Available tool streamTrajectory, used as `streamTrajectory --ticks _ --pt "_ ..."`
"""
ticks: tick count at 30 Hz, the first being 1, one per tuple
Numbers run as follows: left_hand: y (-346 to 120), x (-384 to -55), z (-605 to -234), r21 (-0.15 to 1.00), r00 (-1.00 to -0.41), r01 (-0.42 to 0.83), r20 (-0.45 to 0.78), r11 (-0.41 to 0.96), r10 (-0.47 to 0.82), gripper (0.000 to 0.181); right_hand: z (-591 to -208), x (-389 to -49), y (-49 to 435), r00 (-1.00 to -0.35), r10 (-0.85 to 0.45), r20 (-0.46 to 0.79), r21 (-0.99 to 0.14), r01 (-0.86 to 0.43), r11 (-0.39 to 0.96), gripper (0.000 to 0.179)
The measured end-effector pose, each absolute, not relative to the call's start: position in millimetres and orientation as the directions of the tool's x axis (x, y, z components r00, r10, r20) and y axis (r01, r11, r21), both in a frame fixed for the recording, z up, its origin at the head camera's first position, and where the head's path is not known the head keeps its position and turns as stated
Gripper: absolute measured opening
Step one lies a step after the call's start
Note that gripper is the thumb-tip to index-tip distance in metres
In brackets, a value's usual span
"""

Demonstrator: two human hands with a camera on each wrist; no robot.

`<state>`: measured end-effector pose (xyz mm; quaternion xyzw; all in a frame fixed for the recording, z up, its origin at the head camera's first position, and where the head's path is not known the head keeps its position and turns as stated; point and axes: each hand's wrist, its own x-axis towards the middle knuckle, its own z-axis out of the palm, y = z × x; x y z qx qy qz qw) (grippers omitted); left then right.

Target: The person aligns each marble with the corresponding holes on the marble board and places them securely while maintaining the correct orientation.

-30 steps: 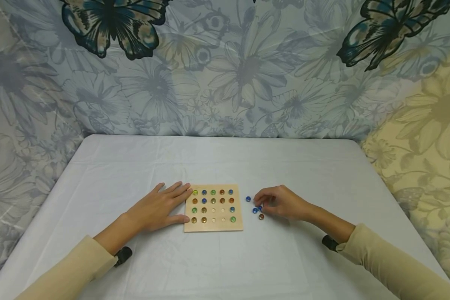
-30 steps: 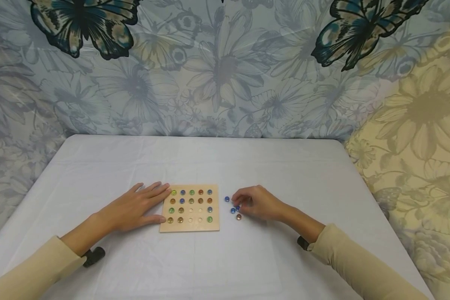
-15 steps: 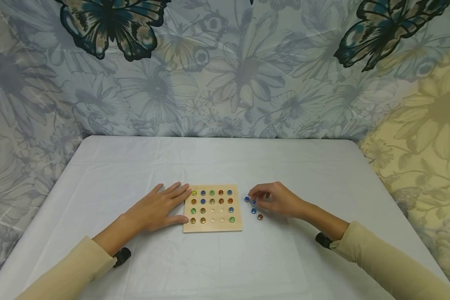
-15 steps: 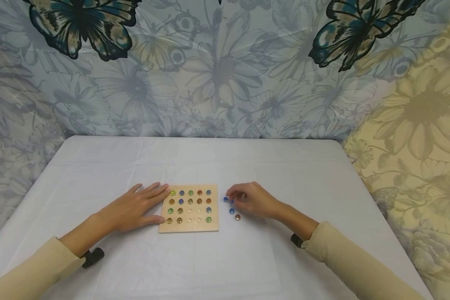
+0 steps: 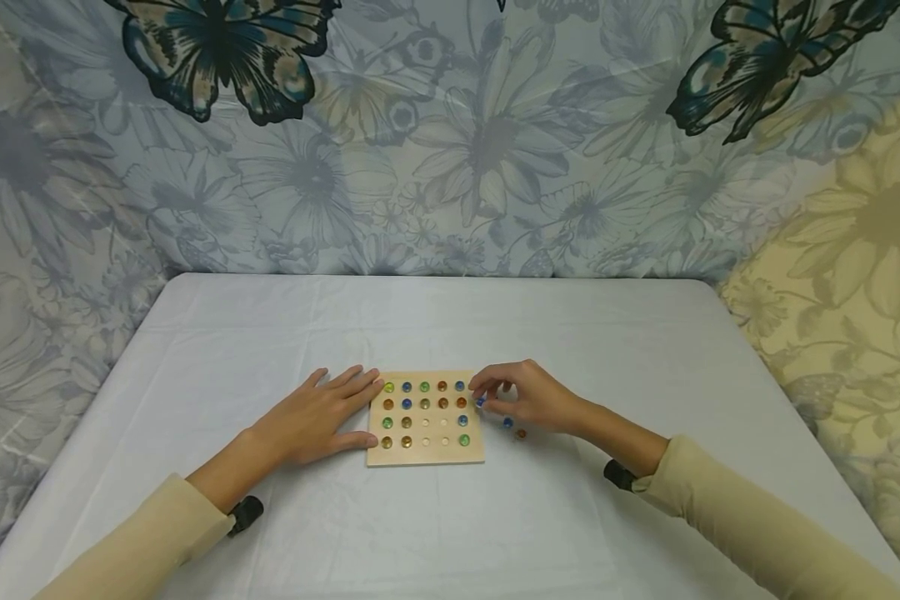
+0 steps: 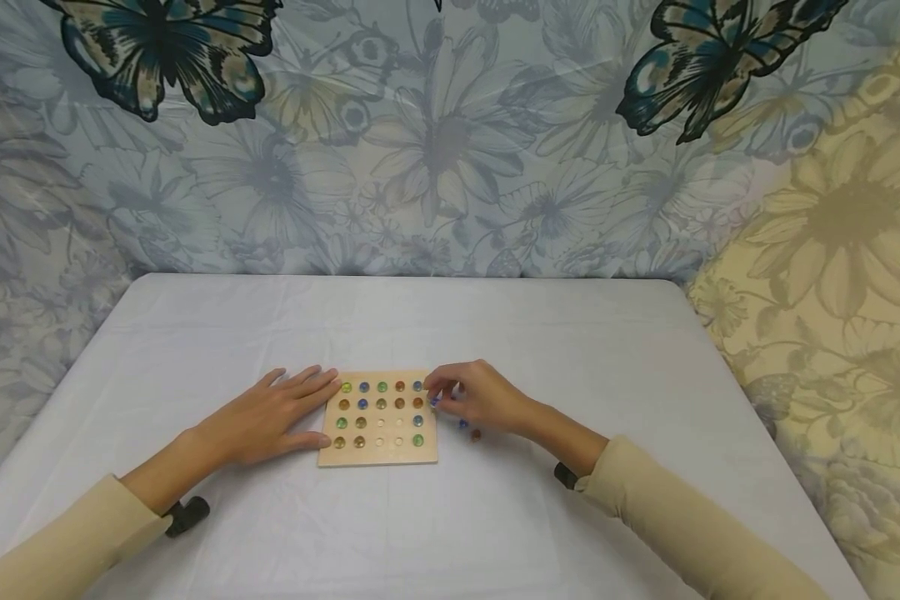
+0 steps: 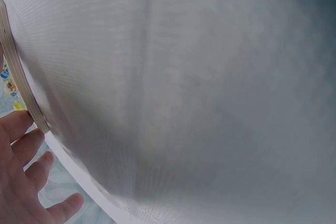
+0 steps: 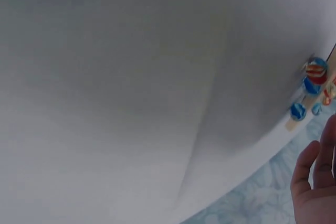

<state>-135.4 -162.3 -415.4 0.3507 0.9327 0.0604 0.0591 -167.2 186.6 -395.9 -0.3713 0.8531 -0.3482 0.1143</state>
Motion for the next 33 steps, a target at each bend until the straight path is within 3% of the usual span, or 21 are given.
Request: streamTrajectory --ticks 14,33 --pt "-163 -135 -416 0.152 -0.746 0.650 -0.058 0.745 0.663 0.081 -399 -162 155 -0.663 -0.746 0.064 -0.717 -0.550 0.427 0.026" --pt "-162 -135 -414 0.152 -0.745 0.652 -0.052 0.743 0.665 0.080 -400 -162 138 -0.633 -0.773 0.036 -0.673 -0.587 0.449 0.023"
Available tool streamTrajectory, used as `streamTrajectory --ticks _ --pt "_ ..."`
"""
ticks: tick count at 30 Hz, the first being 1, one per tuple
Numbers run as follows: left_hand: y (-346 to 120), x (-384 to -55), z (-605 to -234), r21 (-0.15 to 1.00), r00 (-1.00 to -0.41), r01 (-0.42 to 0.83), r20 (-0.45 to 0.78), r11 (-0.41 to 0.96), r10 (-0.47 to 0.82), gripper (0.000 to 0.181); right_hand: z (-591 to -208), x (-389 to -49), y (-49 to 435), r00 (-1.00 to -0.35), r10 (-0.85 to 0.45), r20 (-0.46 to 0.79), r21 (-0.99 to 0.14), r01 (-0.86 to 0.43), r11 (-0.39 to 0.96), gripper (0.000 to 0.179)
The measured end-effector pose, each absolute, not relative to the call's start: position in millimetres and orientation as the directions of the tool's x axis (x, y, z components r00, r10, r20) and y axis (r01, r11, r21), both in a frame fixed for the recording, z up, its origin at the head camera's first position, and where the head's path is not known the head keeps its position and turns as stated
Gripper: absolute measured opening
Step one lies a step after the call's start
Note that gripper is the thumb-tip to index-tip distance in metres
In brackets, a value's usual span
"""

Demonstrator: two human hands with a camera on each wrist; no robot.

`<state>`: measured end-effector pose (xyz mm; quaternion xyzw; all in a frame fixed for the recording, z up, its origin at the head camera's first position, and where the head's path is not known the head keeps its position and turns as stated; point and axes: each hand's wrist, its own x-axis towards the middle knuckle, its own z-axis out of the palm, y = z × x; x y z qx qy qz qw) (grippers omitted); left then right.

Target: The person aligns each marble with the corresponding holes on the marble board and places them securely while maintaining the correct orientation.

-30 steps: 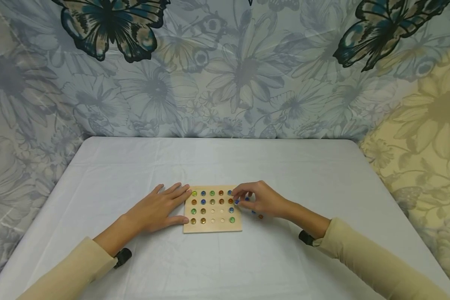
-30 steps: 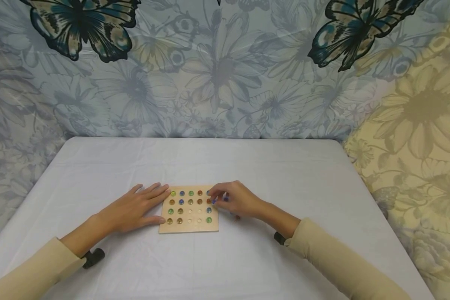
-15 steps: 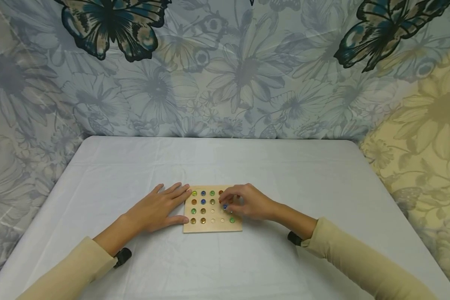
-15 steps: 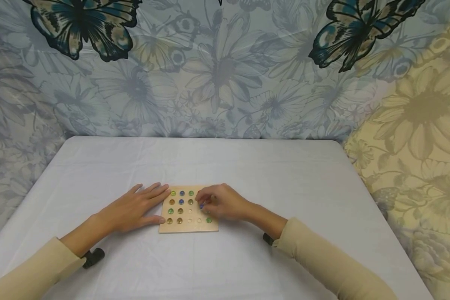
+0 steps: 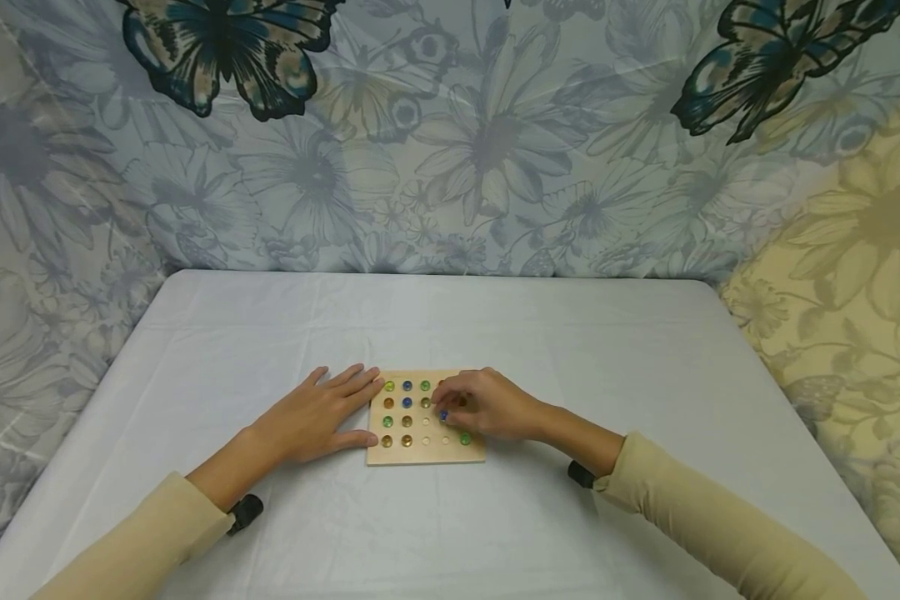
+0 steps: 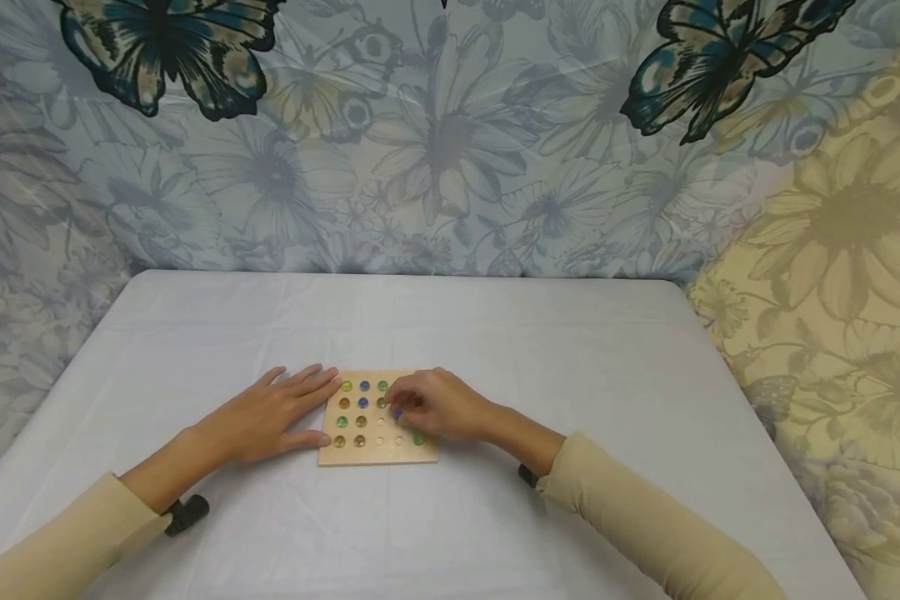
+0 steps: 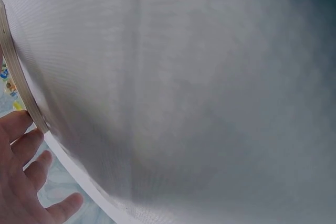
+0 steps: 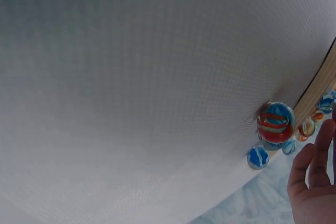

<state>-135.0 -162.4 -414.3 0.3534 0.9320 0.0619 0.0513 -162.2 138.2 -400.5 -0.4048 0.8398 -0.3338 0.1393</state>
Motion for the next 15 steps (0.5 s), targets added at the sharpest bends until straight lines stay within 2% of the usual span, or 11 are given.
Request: streamTrajectory --ticks 15 --pt "-163.8 -136.0 -416.3 0.151 -0.748 0.649 -0.055 0.746 0.662 0.081 -402.6 -164.5 137.6 -0.642 -0.767 -0.003 -0.689 -0.554 0.467 0.024"
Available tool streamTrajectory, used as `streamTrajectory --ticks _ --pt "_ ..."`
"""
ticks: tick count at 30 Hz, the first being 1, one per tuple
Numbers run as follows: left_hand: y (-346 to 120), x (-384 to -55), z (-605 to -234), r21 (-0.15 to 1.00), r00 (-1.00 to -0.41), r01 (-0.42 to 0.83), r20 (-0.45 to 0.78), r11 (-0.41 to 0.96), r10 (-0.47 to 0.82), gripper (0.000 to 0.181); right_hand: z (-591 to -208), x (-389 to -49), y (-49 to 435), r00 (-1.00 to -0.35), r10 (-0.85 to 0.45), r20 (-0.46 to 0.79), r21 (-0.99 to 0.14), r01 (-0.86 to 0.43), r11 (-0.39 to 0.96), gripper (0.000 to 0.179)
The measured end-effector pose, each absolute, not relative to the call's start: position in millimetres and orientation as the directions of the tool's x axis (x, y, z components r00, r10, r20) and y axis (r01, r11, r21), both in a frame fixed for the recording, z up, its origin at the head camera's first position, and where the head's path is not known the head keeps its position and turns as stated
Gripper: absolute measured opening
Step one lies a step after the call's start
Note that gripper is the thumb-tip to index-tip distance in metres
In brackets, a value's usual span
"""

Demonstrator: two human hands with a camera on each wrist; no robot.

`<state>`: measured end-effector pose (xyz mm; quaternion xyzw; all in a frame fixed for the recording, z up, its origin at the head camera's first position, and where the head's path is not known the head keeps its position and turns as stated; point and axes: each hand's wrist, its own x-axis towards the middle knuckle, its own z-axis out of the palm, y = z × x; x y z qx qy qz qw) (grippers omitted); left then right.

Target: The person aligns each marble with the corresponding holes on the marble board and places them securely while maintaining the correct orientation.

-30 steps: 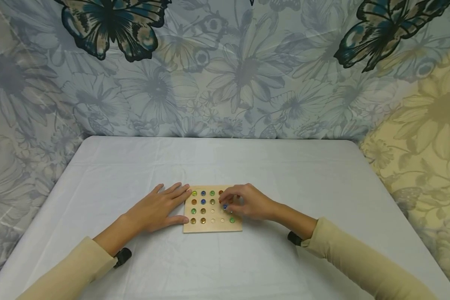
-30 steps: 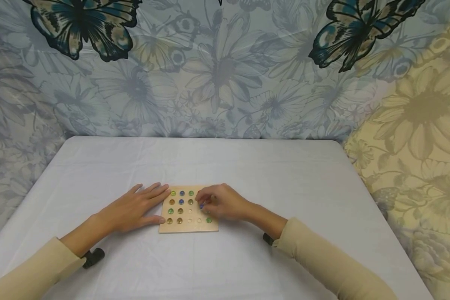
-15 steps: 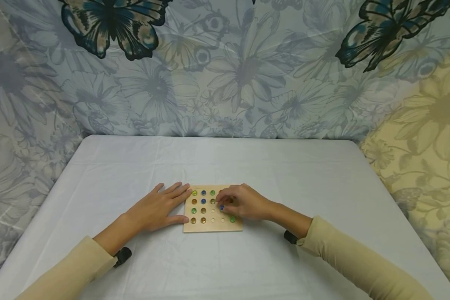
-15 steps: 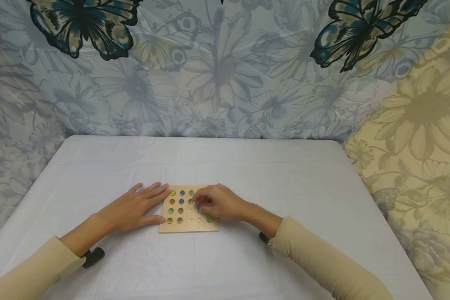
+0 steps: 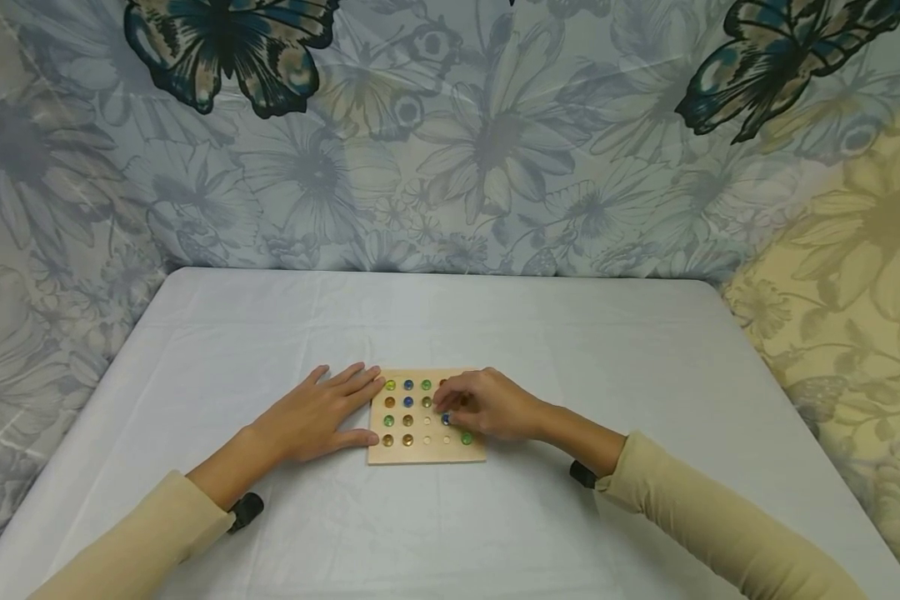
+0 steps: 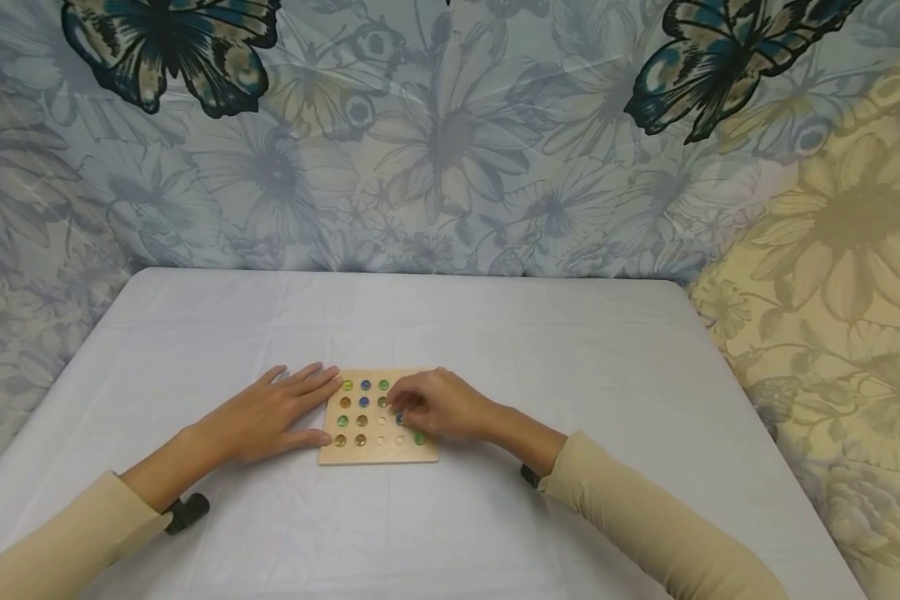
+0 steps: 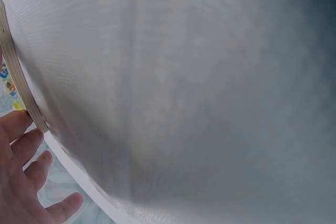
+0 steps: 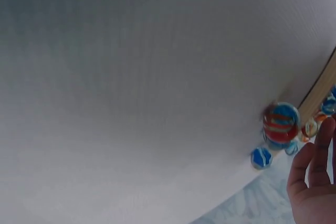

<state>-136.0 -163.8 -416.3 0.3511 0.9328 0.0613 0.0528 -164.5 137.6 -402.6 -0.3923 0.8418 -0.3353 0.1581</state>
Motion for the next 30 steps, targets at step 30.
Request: streamTrajectory --ticks 30 --pt "-163 -136 -417 0.172 -0.748 0.645 -0.060 0.745 0.661 0.082 -404 -183 198 -0.748 -0.663 -0.040 -0.642 -0.489 0.591 0.029"
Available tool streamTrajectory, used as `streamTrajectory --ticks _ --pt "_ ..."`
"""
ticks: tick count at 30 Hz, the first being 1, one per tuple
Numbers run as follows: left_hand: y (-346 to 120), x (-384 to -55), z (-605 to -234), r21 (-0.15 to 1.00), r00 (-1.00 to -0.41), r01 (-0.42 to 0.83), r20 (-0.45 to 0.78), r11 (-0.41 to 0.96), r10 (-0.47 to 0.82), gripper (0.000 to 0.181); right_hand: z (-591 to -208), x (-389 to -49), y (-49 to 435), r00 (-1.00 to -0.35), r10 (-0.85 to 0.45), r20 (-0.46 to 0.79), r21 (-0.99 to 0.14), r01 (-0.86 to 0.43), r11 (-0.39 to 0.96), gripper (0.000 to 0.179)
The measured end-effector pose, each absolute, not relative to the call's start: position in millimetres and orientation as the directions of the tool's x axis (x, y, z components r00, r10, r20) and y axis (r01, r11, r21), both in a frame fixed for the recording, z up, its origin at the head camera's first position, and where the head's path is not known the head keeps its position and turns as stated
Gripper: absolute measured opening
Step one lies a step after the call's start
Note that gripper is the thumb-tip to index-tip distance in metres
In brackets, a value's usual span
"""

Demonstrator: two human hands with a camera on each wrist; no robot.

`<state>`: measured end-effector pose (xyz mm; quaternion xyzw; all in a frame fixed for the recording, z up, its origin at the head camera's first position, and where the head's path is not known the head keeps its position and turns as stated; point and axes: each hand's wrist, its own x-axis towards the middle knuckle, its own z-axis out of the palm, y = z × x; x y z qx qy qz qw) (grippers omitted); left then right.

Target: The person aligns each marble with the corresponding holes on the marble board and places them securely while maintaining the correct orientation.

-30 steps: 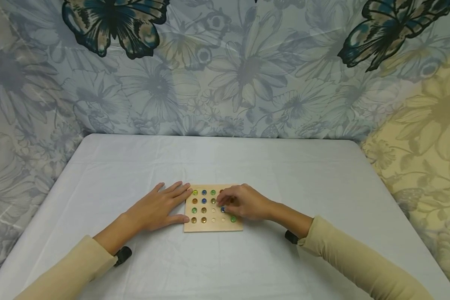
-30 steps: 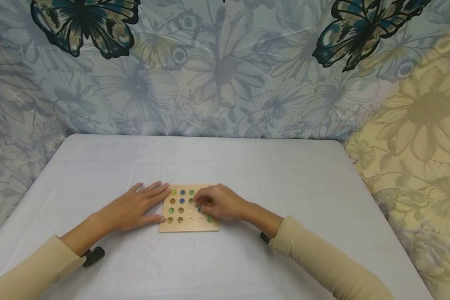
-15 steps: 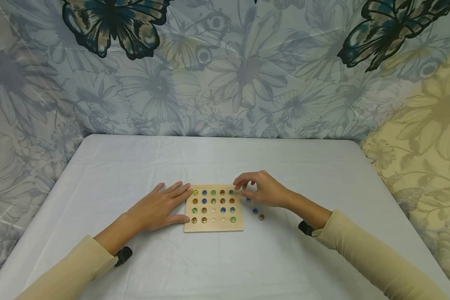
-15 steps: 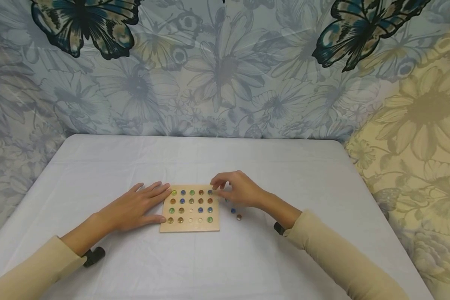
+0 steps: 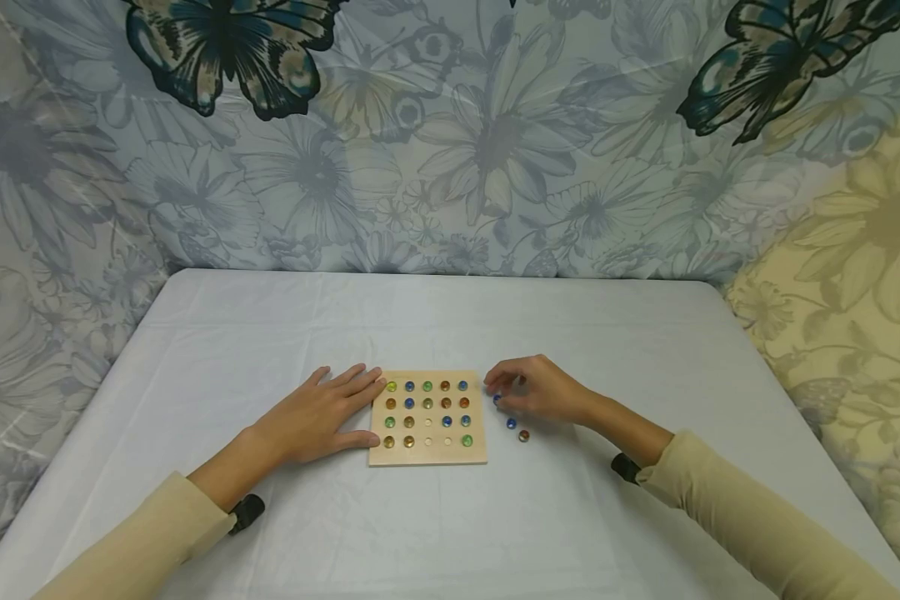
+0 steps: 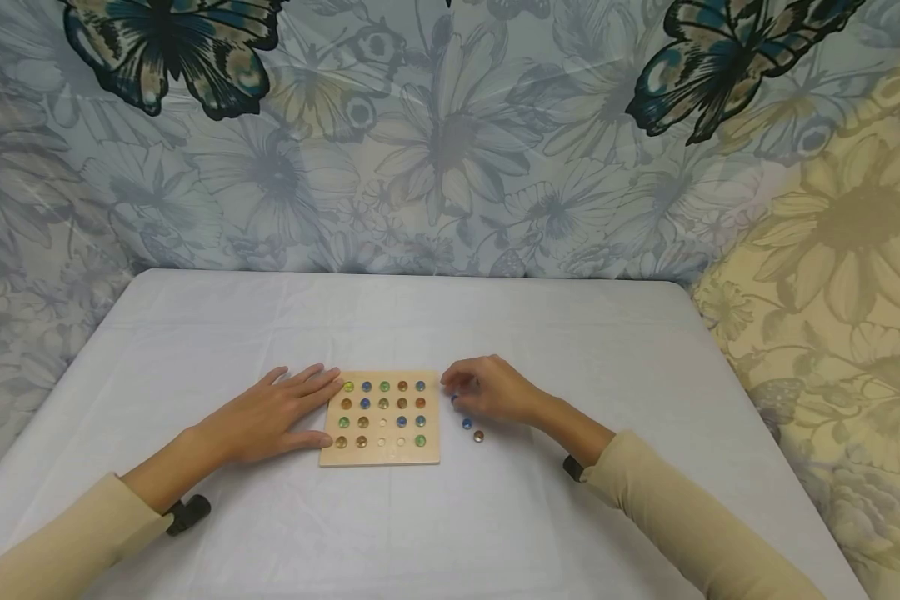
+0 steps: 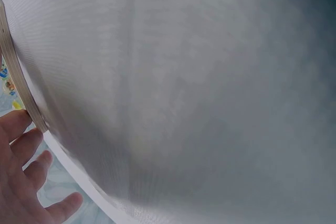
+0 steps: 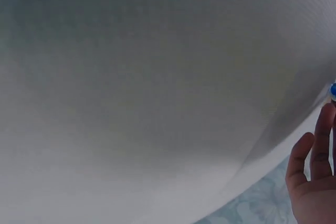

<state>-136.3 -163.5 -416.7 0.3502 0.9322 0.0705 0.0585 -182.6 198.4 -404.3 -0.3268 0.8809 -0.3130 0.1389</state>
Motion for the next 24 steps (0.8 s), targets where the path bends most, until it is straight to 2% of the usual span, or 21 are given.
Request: streamTrajectory --ticks 24 --pt "-163.4 -135.8 -416.6 0.166 -0.748 0.646 -0.057 0.745 0.661 0.082 -406.4 -181.1 198.9 -0.748 -0.664 -0.008 -0.618 -0.518 0.591 0.028"
